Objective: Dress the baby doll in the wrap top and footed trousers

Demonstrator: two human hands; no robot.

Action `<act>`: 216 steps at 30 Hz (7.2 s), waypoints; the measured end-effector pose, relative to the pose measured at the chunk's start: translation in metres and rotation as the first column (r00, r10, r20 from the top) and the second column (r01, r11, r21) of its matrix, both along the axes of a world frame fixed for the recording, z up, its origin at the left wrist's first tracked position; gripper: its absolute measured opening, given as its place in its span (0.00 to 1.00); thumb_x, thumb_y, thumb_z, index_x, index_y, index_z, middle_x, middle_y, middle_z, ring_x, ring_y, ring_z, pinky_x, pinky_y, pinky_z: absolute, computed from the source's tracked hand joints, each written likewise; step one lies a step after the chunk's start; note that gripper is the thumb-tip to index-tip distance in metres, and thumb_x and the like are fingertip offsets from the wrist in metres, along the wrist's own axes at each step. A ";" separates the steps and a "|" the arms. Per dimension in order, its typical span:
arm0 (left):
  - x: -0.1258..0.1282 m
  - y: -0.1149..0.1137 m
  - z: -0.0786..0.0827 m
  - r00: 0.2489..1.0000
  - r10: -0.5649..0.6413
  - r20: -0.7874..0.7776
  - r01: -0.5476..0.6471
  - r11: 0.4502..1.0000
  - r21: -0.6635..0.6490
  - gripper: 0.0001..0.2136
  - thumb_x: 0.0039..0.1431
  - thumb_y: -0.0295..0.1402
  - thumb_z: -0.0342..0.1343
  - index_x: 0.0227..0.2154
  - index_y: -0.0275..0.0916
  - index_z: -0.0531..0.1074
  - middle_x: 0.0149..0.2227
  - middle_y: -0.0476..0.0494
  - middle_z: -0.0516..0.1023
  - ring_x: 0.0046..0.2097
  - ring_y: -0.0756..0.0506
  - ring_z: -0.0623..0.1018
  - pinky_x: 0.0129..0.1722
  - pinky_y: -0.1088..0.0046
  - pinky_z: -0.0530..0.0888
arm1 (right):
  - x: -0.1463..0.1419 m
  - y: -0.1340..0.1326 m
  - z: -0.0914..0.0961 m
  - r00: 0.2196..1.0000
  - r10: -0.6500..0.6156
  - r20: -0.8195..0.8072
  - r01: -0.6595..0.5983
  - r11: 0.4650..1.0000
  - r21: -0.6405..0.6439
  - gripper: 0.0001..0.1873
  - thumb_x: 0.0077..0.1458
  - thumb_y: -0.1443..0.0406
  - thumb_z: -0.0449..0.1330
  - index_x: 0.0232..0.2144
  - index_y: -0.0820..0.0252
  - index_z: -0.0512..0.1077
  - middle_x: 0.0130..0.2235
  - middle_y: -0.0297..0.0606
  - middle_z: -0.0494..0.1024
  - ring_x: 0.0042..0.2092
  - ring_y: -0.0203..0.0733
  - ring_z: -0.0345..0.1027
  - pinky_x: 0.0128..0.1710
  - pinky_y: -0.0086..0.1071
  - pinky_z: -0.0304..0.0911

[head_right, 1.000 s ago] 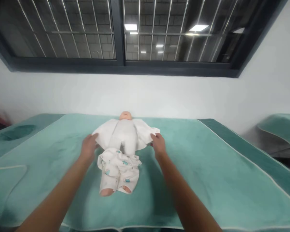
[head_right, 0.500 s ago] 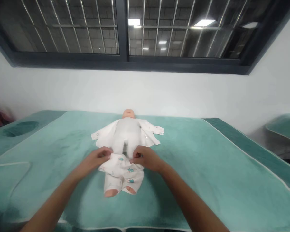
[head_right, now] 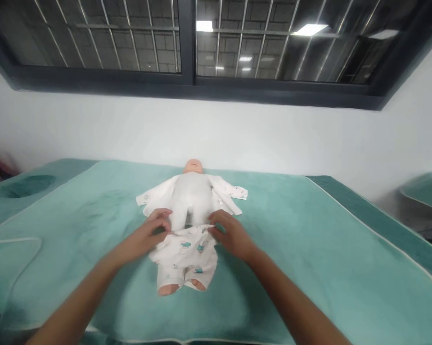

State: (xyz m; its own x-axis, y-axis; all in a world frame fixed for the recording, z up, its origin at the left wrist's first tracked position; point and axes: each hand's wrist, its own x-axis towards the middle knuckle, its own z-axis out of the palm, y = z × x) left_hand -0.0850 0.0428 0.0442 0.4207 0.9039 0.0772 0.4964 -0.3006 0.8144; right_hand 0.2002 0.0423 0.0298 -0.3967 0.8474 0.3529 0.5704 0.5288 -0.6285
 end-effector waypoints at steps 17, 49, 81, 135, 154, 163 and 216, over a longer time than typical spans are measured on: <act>0.022 0.058 -0.008 0.913 0.398 -0.091 -0.371 0.902 0.221 0.10 0.64 0.41 0.42 0.29 0.44 0.56 0.23 0.51 0.66 0.28 0.45 0.70 0.30 0.71 0.61 | -0.028 0.069 -0.003 0.946 -0.261 0.190 0.225 0.955 0.191 0.10 0.60 0.65 0.49 0.41 0.56 0.68 0.39 0.37 0.76 0.37 0.42 0.68 0.36 0.32 0.57; 0.005 0.084 -0.018 0.908 0.286 0.305 -0.173 0.922 -0.347 0.07 0.42 0.33 0.60 0.27 0.38 0.75 0.32 0.46 0.78 0.34 0.45 0.75 0.30 0.74 0.68 | 0.022 0.113 -0.017 0.940 0.039 -0.339 -0.235 0.793 -0.561 0.14 0.54 0.54 0.59 0.31 0.59 0.65 0.30 0.29 0.69 0.31 0.33 0.61 0.31 0.26 0.56; 0.012 0.083 -0.030 0.854 0.242 0.460 -0.029 0.906 -0.422 0.06 0.52 0.32 0.57 0.28 0.39 0.65 0.31 0.52 0.67 0.34 0.51 0.67 0.31 0.78 0.64 | 0.002 0.107 -0.011 0.774 -0.229 -0.590 -0.235 0.761 -0.604 0.15 0.47 0.58 0.66 0.33 0.56 0.66 0.28 0.27 0.70 0.24 0.28 0.54 0.22 0.24 0.46; 0.015 0.149 -0.031 0.930 0.305 0.206 -0.330 0.939 0.099 0.10 0.61 0.43 0.49 0.29 0.43 0.62 0.39 0.45 0.76 0.45 0.41 0.73 0.44 0.67 0.65 | -0.013 0.153 -0.025 0.982 -0.176 -0.067 0.178 0.984 0.027 0.15 0.64 0.55 0.46 0.45 0.51 0.69 0.42 0.39 0.77 0.44 0.48 0.69 0.43 0.38 0.59; 0.026 0.182 -0.049 0.865 0.497 0.078 -0.500 0.834 0.235 0.05 0.60 0.34 0.48 0.37 0.44 0.67 0.36 0.45 0.75 0.39 0.42 0.73 0.39 0.68 0.65 | -0.024 0.205 -0.021 0.935 -0.310 -0.170 0.279 0.943 -0.183 0.13 0.54 0.54 0.55 0.27 0.55 0.67 0.25 0.31 0.69 0.31 0.40 0.61 0.33 0.32 0.55; 0.010 0.196 -0.045 0.970 0.240 -0.029 -0.217 0.916 0.337 0.10 0.63 0.37 0.45 0.39 0.43 0.71 0.55 0.43 0.71 0.55 0.41 0.69 0.55 0.63 0.59 | -0.025 0.210 -0.008 0.999 -0.046 -0.010 0.045 0.996 -0.083 0.09 0.60 0.58 0.50 0.34 0.54 0.66 0.49 0.38 0.73 0.48 0.47 0.65 0.47 0.39 0.57; 0.012 0.132 -0.016 0.944 0.267 0.194 -0.175 0.903 -0.393 0.13 0.45 0.31 0.55 0.35 0.36 0.77 0.34 0.45 0.81 0.39 0.42 0.77 0.37 0.70 0.73 | 0.002 0.167 -0.036 0.844 -0.132 -0.520 -0.244 0.769 -0.591 0.19 0.44 0.68 0.60 0.42 0.56 0.76 0.42 0.36 0.80 0.41 0.46 0.73 0.42 0.39 0.69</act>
